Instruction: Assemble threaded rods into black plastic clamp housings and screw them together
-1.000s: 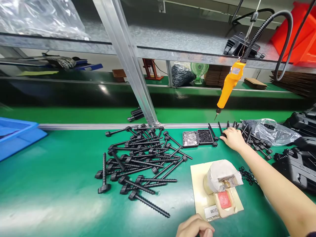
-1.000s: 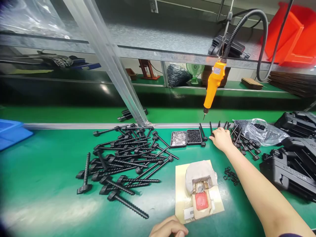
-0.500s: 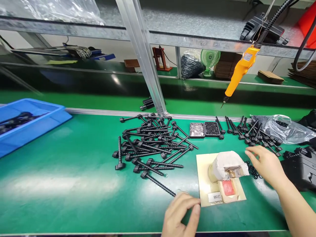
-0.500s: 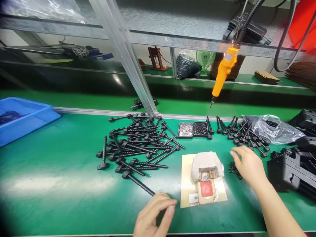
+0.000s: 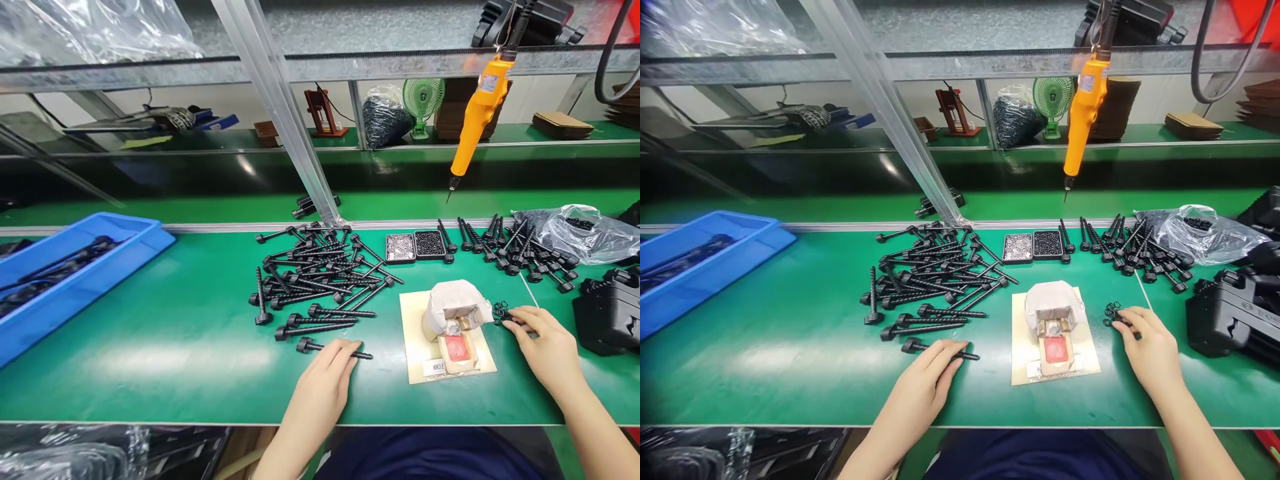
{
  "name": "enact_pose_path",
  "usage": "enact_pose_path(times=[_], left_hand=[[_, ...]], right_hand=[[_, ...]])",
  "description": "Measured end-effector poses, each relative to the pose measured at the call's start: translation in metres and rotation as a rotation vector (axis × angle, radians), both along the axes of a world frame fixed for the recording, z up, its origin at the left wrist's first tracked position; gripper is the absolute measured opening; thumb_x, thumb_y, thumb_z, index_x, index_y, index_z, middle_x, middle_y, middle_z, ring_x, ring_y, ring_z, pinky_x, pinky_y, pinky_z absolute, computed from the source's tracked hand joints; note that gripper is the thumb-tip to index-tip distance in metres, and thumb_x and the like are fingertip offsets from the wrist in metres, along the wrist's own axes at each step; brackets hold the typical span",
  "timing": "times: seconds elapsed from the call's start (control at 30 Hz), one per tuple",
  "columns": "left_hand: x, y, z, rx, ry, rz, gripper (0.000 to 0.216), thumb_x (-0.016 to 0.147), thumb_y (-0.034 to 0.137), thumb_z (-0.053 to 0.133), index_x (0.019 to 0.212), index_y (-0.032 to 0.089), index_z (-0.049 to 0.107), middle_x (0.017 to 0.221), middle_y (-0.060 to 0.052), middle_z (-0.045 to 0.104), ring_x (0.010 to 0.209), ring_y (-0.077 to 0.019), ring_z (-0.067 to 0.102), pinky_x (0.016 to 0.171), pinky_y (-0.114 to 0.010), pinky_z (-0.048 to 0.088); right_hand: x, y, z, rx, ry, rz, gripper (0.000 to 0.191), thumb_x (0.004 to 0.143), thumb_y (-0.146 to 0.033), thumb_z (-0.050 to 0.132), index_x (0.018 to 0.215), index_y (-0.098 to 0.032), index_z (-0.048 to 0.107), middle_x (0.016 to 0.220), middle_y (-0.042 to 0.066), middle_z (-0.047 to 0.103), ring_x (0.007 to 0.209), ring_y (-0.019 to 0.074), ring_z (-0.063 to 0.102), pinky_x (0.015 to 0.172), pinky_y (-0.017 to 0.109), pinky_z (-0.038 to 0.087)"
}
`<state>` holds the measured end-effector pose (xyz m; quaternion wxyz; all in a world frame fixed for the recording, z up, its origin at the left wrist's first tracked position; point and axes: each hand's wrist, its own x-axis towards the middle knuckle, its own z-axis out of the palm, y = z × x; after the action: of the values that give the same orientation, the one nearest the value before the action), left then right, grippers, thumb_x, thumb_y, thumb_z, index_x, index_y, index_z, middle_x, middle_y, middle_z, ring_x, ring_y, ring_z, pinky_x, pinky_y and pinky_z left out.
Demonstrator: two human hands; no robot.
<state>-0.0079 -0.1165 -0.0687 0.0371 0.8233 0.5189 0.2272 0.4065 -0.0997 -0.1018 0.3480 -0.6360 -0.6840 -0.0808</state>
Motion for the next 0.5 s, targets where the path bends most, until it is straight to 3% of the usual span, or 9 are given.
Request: enact_pose_path(times=[0.13, 0.3, 0.43, 0.5], left_hand=[[0.011, 0.002, 0.003, -0.004, 0.003, -0.035, 0.026, 0.103, 0.022, 0.038, 0.106, 0.018, 0.064, 0.096, -0.008, 0.069, 0.084, -0.0213, 0.071, 0.073, -0.031, 0.060], [0.013, 0.000, 0.014, 0.177, -0.064, 0.032, 0.020, 0.100, 0.017, 0.042, 0.101, 0.018, 0.063, 0.092, -0.008, 0.072, 0.084, -0.0216, 0.071, 0.073, -0.032, 0.060], [0.022, -0.018, 0.033, 0.167, -0.518, 0.213, 0.010, 0.098, 0.020, 0.054, 0.104, 0.018, 0.061, 0.089, -0.007, 0.073, 0.067, -0.0152, 0.069, 0.057, -0.024, 0.056], [0.033, -0.030, 0.044, 0.102, -0.839, 0.250, 0.023, 0.095, 0.023, 0.062, 0.117, 0.021, 0.056, 0.088, -0.004, 0.073, 0.056, -0.0114, 0.065, 0.050, -0.021, 0.054]], right_hand=[[0.002, -0.004, -0.001, 0.059, 0.064, -0.010, 0.037, 0.099, -0.047, 0.053, 0.090, -0.017, 0.073, 0.102, 0.008, 0.071, 0.080, 0.0201, 0.070, 0.072, 0.035, 0.062], [0.005, -0.006, -0.004, 0.078, 0.092, -0.004, 0.034, 0.098, -0.041, 0.052, 0.091, -0.018, 0.076, 0.103, 0.009, 0.073, 0.091, 0.0240, 0.070, 0.082, 0.041, 0.061], [0.005, -0.005, -0.002, 0.095, 0.128, -0.024, 0.032, 0.097, -0.040, 0.056, 0.085, -0.019, 0.077, 0.097, 0.007, 0.073, 0.088, 0.0217, 0.070, 0.082, 0.038, 0.060], [0.006, -0.003, -0.001, 0.093, 0.145, -0.048, 0.032, 0.096, -0.041, 0.057, 0.085, -0.018, 0.077, 0.095, 0.008, 0.073, 0.083, 0.0219, 0.069, 0.075, 0.038, 0.059]])
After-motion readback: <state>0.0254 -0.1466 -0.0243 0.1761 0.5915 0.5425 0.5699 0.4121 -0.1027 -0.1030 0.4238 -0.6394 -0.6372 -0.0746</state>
